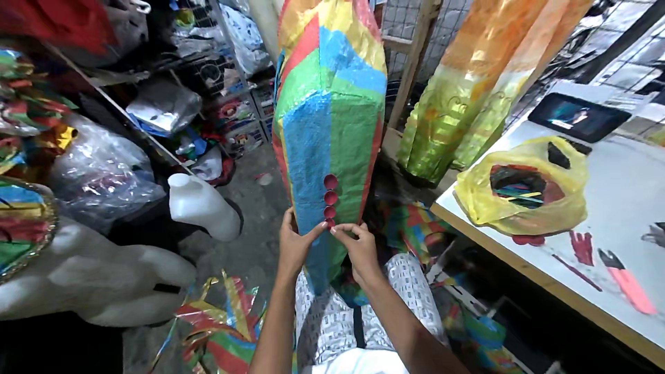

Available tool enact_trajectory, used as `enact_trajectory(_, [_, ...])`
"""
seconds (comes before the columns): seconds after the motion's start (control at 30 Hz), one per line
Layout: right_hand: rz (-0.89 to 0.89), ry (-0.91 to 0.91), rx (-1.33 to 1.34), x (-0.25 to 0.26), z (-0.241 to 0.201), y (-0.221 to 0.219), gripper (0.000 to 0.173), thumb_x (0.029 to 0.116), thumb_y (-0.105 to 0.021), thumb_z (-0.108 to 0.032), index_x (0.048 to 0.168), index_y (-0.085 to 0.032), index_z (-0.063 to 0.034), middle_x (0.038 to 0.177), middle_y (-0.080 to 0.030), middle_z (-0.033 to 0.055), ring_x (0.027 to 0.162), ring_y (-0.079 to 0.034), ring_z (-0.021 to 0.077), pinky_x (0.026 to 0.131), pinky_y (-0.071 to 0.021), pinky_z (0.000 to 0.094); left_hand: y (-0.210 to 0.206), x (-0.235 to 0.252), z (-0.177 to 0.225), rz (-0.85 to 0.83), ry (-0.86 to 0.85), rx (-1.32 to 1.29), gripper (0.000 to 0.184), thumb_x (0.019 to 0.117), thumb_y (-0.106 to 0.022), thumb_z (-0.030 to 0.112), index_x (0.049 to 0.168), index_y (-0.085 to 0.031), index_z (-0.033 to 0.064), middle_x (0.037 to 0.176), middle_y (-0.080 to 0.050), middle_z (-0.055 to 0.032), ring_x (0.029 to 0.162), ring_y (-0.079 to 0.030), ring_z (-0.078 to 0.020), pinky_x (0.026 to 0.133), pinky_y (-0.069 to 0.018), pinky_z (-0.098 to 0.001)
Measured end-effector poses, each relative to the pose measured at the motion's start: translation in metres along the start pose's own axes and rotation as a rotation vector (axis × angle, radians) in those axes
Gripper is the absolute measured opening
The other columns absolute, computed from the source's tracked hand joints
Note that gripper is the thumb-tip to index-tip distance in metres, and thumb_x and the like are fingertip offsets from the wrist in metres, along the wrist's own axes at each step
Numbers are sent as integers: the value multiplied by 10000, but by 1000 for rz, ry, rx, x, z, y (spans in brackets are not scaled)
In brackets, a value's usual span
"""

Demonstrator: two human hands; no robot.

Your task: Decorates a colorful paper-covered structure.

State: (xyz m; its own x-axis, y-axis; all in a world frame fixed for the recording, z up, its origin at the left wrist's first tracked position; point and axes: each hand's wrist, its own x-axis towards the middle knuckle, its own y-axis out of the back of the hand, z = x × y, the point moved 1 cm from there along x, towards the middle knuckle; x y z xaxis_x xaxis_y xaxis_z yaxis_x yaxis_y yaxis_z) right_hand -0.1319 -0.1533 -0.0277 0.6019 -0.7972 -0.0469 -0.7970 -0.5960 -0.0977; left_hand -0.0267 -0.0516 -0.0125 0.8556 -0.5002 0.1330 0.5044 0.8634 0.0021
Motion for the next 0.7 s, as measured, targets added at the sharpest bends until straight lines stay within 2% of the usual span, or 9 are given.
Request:
enact_trajectory(0.13, [12,10,-22,1,0,-2,77,867,-796,-131,896,-762,-69,1177,-571,163,1088,-528,196,895,-465,314,-5,5,2,23,-3,38,670,774,-864,56,1341,-513,-4,1103,-703,-116,971,-715,-135,858,-614,-317])
enact_trajectory(0.27, [68,221,-83,3,10,4,126,851,-800,-188,899,-774,-74,1210,-610,198,1155,-555,222,944,-482,343,-4,9,3,17,-70,147,638,781,-868,111,1314,-545,-25,1076,-713,-107,959,-713,-115,868,-606,-308])
enact_trajectory(0.33, [116,331,-40,6,18,7,192,855,-791,-187,921,-716,-23,1121,-639,148,1076,-590,159,896,-510,282,-5,11,3,29,-109,192,672,779,-875,151,1326,-527,-28,1094,-704,-112,974,-707,-112,883,-598,-304])
enact_trajectory(0.4, [128,374,7,10,21,9,282,868,-776,-170,993,-607,18,1005,-614,86,929,-581,77,806,-496,220,-8,13,1,56,-141,224,753,779,-876,185,1379,-476,-35,1134,-687,-132,1008,-695,-117,906,-585,-308])
enact_trajectory(0.53, [155,355,70,15,19,10,363,869,-768,-129,1067,-513,35,919,-568,60,792,-551,36,713,-481,183,-16,15,0,101,-188,242,845,770,-877,206,1434,-418,-46,1151,-680,-155,1016,-696,-127,910,-583,-308])
enact_trajectory(0.57, [151,332,91,15,17,10,384,871,-766,-119,1095,-493,33,913,-579,60,772,-570,34,702,-502,185,-18,15,0,107,-193,240,854,766,-882,202,1435,-415,-53,1154,-681,-157,1019,-696,-121,913,-581,-300])
enact_trajectory(0.63, [133,294,145,16,12,10,507,864,-772,-86,1227,-445,49,977,-641,98,782,-645,50,708,-562,206,-21,16,1,98,-194,225,873,761,-886,201,1441,-406,-64,1180,-676,-156,1043,-689,-107,931,-574,-282])
enact_trajectory(0.7, [78,265,135,18,5,11,709,862,-779,-94,1412,-370,84,1212,-615,196,939,-681,110,808,-584,248,-23,17,2,83,-194,196,862,760,-886,192,1425,-412,-81,1191,-668,-157,1055,-680,-99,942,-566,-268])
